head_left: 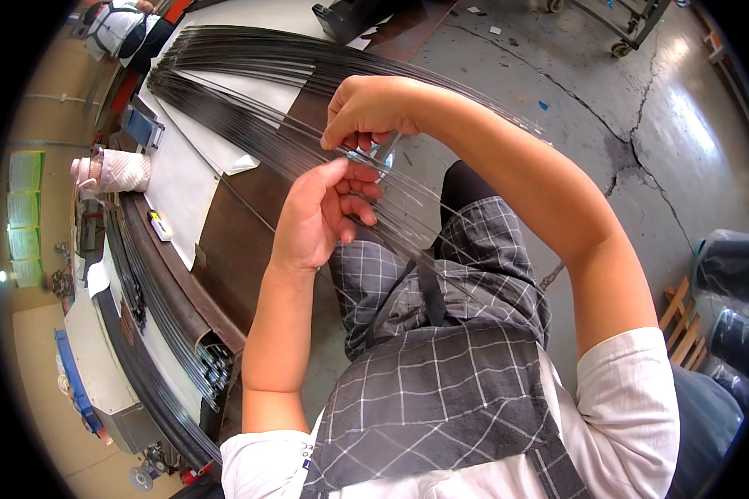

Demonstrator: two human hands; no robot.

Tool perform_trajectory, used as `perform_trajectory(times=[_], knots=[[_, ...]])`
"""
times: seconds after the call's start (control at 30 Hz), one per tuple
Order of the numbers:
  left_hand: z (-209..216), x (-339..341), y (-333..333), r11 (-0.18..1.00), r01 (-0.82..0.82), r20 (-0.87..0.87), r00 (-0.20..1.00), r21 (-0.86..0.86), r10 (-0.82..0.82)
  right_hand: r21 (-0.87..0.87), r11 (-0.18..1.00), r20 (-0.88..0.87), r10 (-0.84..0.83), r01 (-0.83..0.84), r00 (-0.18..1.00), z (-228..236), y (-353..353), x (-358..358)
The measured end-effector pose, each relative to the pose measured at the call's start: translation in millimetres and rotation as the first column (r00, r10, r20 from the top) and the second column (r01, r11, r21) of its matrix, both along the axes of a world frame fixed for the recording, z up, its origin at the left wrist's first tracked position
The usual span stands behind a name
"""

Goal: The person repeatedly wraps a bundle of long, thin metal rods with clear plastic tape. They hold the bundle in their left hand and use their right hand to pull tape from a dispenser, wrapping it around the rods multiple times to secure them. The process is continuous and repetitive throughout the clip.

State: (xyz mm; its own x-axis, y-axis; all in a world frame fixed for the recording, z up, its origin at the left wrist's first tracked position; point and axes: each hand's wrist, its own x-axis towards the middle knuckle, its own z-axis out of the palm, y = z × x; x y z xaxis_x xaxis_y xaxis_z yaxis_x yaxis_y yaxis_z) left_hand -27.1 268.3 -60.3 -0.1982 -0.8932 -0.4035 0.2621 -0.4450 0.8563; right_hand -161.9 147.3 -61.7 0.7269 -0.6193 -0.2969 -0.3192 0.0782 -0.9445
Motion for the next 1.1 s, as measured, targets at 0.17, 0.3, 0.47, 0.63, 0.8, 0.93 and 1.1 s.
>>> perform_trajectory(times=[0.17,0.3,0.47,0.63,0.8,0.93,1.1], knots=[[-8.1,2.5,-0.5,1.000,0.013,-0.041,0.999,0.006,-0.012,0.012,1.000,-0.009,0.008,-0.007,1.000,1.2,1.2,0.4],[-12.5,4.4,0.5,1.000,0.025,-0.066,0.997,-0.007,-0.025,0.021,0.999,0.003,-0.028,0.028,1.000,4.8,3.5,-0.5],[-14.7,5.7,0.5,1.000,0.019,-0.123,0.992,0.001,-0.019,0.084,0.996,0.081,0.010,-0.016,0.997,2.8,1.4,-2.7],[-14.1,4.5,1.5,1.000,0.015,-0.148,0.989,-0.003,-0.015,0.287,0.947,0.253,0.069,-0.143,0.965,-4.2,-1.3,-4.7],[-15.2,1.0,1.8,1.000,-0.015,-0.160,0.987,-0.004,0.014,0.334,0.937,0.270,0.005,-0.098,0.963,-2.2,3.9,-4.1],[-18.3,2.1,2.4,1.000,-0.014,-0.145,0.989,-0.010,0.012,0.235,0.972,0.192,-0.020,-0.027,0.981,6.6,8.4,-2.6],[-8.9,-2.7,2.6,1.000,0.004,-0.114,0.993,0.003,-0.004,0.302,0.947,0.276,0.024,-0.110,0.961,7.5,5.0,-3.4]])
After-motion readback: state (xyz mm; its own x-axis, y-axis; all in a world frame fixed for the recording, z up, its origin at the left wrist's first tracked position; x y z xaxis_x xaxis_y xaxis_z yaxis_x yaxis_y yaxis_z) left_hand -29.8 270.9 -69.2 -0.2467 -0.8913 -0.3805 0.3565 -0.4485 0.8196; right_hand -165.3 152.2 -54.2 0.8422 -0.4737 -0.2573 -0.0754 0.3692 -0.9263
